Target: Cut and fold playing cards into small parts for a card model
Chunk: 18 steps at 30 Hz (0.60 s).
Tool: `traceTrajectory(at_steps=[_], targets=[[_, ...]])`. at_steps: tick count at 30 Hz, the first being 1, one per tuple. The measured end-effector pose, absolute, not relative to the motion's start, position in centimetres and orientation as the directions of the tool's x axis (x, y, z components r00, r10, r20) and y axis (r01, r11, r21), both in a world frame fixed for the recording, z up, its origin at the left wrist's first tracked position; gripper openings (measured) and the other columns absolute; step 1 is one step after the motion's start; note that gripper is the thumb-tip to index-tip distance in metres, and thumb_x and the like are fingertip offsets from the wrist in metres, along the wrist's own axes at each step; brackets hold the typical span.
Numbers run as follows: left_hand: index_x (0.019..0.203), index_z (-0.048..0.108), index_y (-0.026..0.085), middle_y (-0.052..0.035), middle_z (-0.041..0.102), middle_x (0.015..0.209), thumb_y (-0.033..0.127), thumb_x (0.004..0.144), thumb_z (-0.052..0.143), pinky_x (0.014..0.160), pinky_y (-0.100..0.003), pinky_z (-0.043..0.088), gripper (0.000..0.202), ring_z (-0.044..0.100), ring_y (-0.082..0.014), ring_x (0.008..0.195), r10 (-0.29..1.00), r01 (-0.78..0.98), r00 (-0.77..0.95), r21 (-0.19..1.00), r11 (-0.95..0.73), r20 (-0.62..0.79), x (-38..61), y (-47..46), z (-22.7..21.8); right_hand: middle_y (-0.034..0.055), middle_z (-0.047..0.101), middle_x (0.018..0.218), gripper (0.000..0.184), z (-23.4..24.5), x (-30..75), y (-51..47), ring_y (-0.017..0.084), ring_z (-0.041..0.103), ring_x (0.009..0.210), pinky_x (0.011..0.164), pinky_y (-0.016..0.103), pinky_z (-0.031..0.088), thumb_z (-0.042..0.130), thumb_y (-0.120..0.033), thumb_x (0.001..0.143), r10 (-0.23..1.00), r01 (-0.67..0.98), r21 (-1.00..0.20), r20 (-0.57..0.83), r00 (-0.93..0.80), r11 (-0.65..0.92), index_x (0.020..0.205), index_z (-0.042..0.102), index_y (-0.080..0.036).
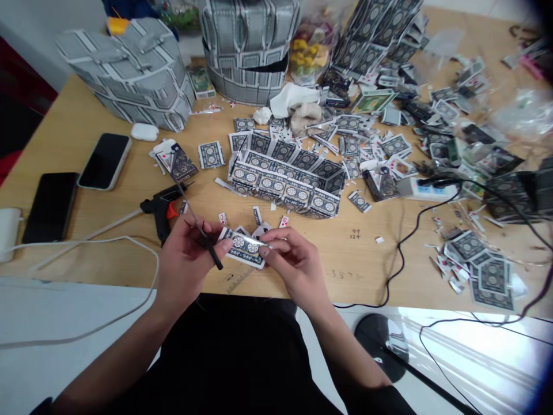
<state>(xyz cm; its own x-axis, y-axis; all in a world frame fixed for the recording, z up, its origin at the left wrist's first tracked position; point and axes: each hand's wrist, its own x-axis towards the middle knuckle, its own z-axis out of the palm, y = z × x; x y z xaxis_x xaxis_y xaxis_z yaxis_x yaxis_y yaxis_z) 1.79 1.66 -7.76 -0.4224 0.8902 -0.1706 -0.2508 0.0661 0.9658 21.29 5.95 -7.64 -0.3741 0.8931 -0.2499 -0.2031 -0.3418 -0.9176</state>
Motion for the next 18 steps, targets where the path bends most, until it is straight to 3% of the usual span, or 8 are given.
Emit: traceTrajectory(at_steps=[5,11,15,18], targets=[[0.089,0.062,0.023,0.007,0.07,0.084,0.006,0.069,0.093,0.081,-0.021,0.062,0.04,0.074,-0.0115,0.085,0.912,-0.253,-0.374,0.965,0.072,-0.166,1.6,1.94,-7.48,0.0012,0.078,0.082,0.017,-7.97,21.64,5.76,0.014,0.068,0.072,0.069,0.028,0.053,0.079,-0.026,0.096,0.868,-0.145,-0.946,-0.196,-0.456,-0.29,0.111,0.084,-0.024],[0.089,0.063,0.021,0.0062,0.072,0.081,0.003,0.065,0.092,0.074,-0.017,0.058,0.042,0.07,-0.0091,0.077,0.929,-0.234,-0.267,0.952,0.196,-0.257,1.55,1.94,-7.4,-0.0035,0.068,0.07,0.014,-7.75,21.16,5.88,0.011,0.057,0.063,0.061,0.026,0.042,0.085,-0.029,0.092,0.843,-0.133,-0.936,-0.224,-0.489,-0.326,0.102,0.078,-0.021],[0.092,0.062,0.022,0.0063,0.073,0.083,0.008,0.071,0.091,0.069,-0.014,0.054,0.038,0.068,-0.0079,0.076,0.935,-0.195,-0.249,0.959,0.208,-0.253,1.59,1.96,-7.44,-0.0041,0.066,0.069,0.021,-7.73,20.92,5.93,0.01,0.055,0.061,0.06,0.026,0.04,0.089,-0.033,0.089,0.837,-0.136,-0.927,-0.245,-0.489,-0.351,0.097,0.074,-0.02],[0.092,0.06,0.021,0.0033,0.076,0.086,0.013,0.079,0.088,0.074,-0.018,0.056,0.031,0.071,-0.0101,0.079,0.948,-0.139,-0.215,0.968,0.208,-0.234,1.62,1.99,-7.33,-0.0022,0.068,0.073,0.02,-7.89,20.89,5.82,0.011,0.057,0.064,0.06,0.027,0.041,0.088,-0.036,0.091,0.833,-0.116,-0.934,-0.24,-0.499,-0.339,0.097,0.076,-0.02]])
